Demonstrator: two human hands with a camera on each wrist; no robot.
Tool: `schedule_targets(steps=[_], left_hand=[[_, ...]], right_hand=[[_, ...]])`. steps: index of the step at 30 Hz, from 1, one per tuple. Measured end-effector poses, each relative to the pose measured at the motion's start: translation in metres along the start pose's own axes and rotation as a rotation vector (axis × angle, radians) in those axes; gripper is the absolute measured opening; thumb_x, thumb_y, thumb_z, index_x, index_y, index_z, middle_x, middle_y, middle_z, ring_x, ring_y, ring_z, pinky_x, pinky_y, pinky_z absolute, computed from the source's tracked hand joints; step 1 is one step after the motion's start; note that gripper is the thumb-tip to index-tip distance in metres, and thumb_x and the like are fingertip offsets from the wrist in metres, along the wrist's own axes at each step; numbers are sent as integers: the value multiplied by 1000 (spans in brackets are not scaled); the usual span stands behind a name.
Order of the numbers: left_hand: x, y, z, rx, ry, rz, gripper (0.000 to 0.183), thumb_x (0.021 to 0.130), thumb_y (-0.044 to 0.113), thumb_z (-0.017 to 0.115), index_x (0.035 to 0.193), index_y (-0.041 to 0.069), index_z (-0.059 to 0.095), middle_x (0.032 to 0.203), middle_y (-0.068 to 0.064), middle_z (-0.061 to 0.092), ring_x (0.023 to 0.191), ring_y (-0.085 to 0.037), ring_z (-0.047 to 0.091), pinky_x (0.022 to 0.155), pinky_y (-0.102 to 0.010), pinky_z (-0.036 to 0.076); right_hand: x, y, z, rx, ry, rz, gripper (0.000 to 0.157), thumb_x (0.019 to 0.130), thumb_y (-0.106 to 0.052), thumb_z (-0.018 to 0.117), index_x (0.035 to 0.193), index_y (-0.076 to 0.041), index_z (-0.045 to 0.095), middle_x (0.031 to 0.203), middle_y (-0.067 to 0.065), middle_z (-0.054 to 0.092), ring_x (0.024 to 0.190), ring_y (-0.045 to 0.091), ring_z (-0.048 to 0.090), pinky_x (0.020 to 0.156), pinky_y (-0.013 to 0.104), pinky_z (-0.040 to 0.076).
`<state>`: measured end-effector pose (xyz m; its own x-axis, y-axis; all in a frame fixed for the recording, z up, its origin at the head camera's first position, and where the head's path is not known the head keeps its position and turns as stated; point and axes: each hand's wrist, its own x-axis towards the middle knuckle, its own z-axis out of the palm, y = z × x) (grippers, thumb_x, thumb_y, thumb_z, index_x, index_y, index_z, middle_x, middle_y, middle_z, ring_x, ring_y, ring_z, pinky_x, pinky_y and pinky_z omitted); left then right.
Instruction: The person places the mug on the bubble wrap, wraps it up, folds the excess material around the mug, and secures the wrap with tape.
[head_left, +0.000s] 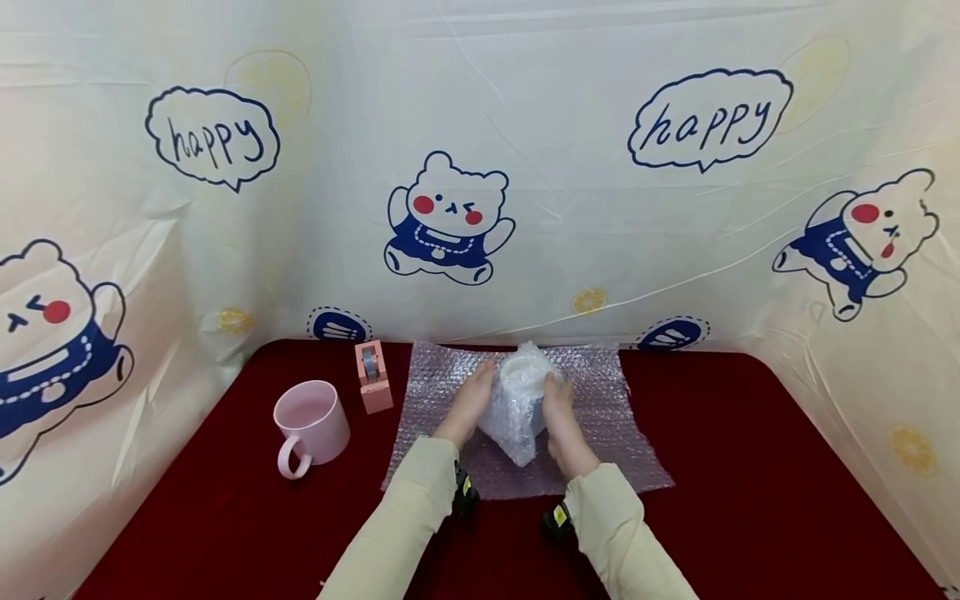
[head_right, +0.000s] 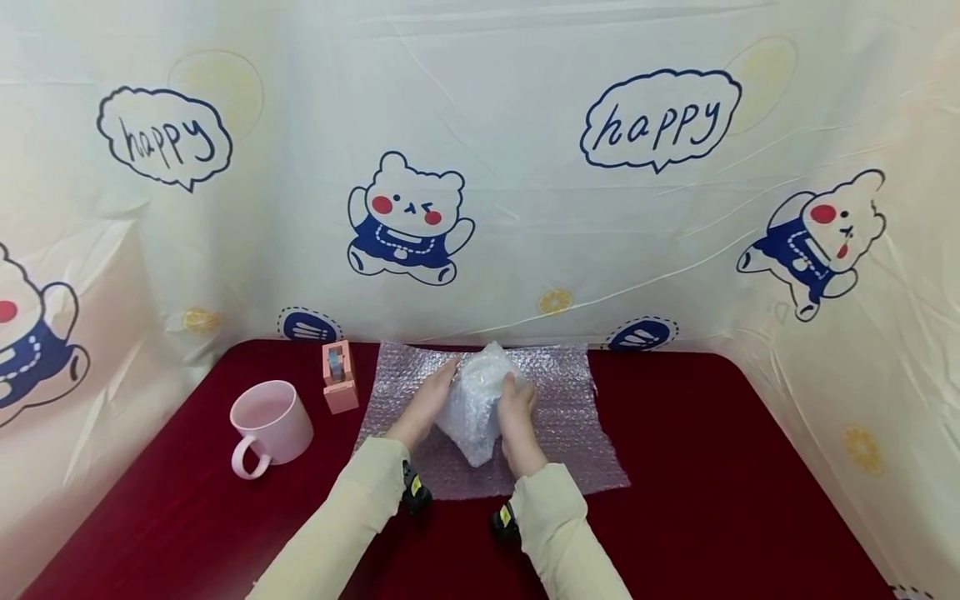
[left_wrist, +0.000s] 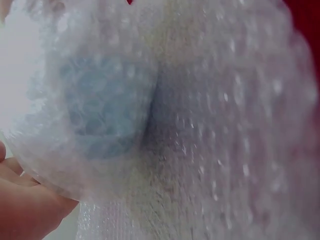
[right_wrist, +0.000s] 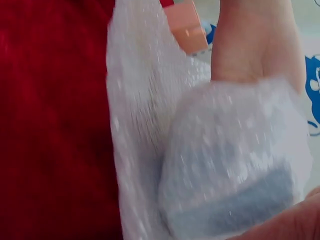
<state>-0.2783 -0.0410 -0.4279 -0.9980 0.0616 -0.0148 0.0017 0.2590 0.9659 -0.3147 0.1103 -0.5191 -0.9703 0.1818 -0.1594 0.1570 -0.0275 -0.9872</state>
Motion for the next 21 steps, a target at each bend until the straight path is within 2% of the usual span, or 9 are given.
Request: schedule_targets(steps=[2, 6, 8, 10, 12, 16, 21], left_hand=[[1, -2, -1, 26, -4, 24, 50, 105, 26, 25, 146, -2, 33, 153, -20, 32, 144, -36, 25, 119, -47, 19], [2, -5, 1, 43, -20, 42, 49, 105, 29, 28, 144, 1, 38, 151, -18, 37, 142, -34, 31, 118, -46, 23], [2, -5, 3, 32, -25, 37, 49, 104, 31, 29, 143, 4, 42, 150, -16, 40, 141, -33, 33, 118, -45, 25], [3, -6, 4, 29, -12, 37, 48, 104, 33, 30, 142, 6, 45, 148, -14, 44, 139, -32, 37, 116, -45, 28], [3, -6, 5, 33, 0, 32, 48, 104, 33, 31, 141, 8, 47, 146, -13, 46, 138, -31, 39, 116, -45, 30], [4, -4, 5, 31, 26, 11, 47, 103, 34, 33, 138, 9, 50, 144, -12, 49, 136, -31, 43, 114, -45, 32], [5, -1, 5, 2, 46, -43, 51, 101, 42, 35, 134, 10, 55, 140, -12, 53, 133, -31, 47, 113, -45, 33]], right_hand=[[-16, -13, 6, 2, 9, 43, 97, 94, -65, 26, 148, 4, -18, 155, 26, -20, 144, 41, -19, 118, 51, -10], [-84, -81, 16, 24, -1, 83, 80, 102, -44, 21, 145, 11, -18, 154, 31, -19, 143, 43, -18, 119, 53, -7], [-97, -94, 18, 54, 0, 90, 75, 103, -37, 20, 144, 12, -19, 153, 31, -21, 143, 43, -19, 119, 52, -8], [-97, -95, 19, 80, -5, 90, 73, 103, -35, 20, 144, 12, -20, 153, 30, -22, 143, 42, -20, 119, 51, -9], [-84, -82, 19, 85, -7, 101, 74, 103, -38, 19, 145, 9, -21, 154, 28, -23, 144, 41, -20, 119, 52, -8], [-84, -83, 20, 107, -12, 115, 74, 103, -40, 18, 145, 6, -22, 155, 27, -21, 144, 41, -18, 119, 53, -6], [-81, -84, 22, 153, 3, 88, 73, 103, -38, 18, 146, 9, -18, 155, 31, -11, 145, 43, -10, 120, 52, -1]])
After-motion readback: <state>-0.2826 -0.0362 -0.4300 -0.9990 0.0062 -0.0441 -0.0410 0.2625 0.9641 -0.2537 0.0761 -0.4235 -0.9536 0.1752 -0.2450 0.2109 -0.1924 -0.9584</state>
